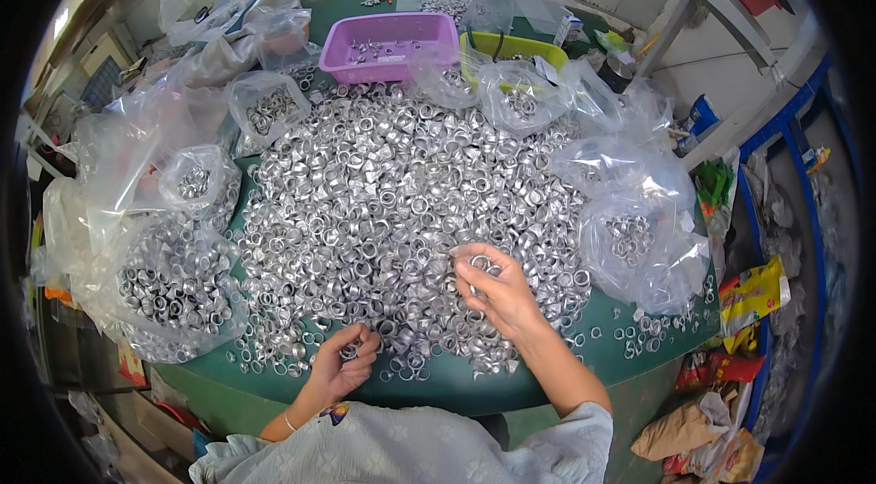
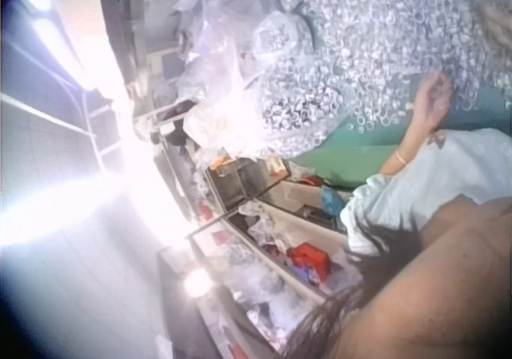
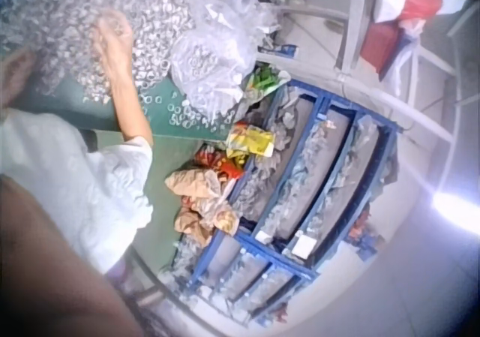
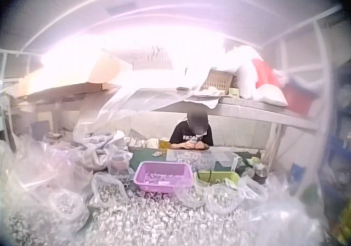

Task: The person picks up metal rings from a pile on a table by hand and places them into plastic bags.

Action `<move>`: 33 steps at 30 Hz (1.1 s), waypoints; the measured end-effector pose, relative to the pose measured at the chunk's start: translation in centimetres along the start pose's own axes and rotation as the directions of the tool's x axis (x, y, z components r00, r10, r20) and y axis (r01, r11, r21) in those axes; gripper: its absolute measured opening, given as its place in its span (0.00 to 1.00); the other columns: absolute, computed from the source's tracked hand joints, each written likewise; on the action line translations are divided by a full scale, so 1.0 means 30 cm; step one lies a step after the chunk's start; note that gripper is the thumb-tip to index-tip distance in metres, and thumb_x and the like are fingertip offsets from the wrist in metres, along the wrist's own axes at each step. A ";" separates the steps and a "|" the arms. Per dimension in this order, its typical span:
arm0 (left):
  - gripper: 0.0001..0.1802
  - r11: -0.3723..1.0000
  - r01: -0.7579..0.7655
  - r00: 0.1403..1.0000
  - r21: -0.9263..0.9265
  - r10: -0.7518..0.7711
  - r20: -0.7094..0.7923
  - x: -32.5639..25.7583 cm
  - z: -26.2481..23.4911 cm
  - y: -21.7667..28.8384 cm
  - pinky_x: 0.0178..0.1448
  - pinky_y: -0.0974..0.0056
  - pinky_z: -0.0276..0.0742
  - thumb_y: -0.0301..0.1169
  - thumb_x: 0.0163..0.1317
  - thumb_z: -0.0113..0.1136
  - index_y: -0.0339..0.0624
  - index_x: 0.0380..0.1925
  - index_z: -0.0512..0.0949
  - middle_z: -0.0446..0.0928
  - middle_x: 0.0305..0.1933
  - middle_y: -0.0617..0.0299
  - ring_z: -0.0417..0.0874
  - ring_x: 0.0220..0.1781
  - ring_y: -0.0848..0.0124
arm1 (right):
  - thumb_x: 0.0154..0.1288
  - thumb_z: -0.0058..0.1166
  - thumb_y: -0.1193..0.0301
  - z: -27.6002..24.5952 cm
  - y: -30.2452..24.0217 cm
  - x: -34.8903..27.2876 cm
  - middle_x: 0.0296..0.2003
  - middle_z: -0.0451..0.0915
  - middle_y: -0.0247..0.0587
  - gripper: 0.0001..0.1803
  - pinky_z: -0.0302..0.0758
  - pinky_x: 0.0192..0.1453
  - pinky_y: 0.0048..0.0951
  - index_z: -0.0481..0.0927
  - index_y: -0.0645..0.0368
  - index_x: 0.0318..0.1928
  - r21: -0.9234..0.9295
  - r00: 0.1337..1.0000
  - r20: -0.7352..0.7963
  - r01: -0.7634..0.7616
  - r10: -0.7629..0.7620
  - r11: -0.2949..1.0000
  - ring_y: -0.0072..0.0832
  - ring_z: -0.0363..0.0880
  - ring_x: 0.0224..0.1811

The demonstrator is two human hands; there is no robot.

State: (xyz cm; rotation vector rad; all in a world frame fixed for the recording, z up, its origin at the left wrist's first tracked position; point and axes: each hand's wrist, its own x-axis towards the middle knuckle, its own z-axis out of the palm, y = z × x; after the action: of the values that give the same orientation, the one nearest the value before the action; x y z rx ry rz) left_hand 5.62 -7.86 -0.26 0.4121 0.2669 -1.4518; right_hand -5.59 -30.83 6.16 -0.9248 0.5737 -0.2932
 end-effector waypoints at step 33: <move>0.10 0.982 0.081 0.995 -0.172 -0.068 0.078 0.048 0.000 0.012 0.15 0.77 0.51 0.35 0.65 0.42 0.41 0.28 0.65 0.57 0.22 0.67 0.55 0.14 0.82 | 0.49 0.47 0.78 0.060 -0.207 0.760 0.30 0.79 0.53 0.12 0.76 0.36 0.43 0.76 0.61 0.36 -0.922 0.851 0.297 0.138 -0.434 -0.361 0.46 0.79 0.33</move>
State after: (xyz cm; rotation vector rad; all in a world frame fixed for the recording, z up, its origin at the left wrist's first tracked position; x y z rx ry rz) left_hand 6.15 -9.13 -0.82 0.2088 0.3527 -1.4996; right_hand 14.01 -44.01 4.37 -2.9059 0.6874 -0.3689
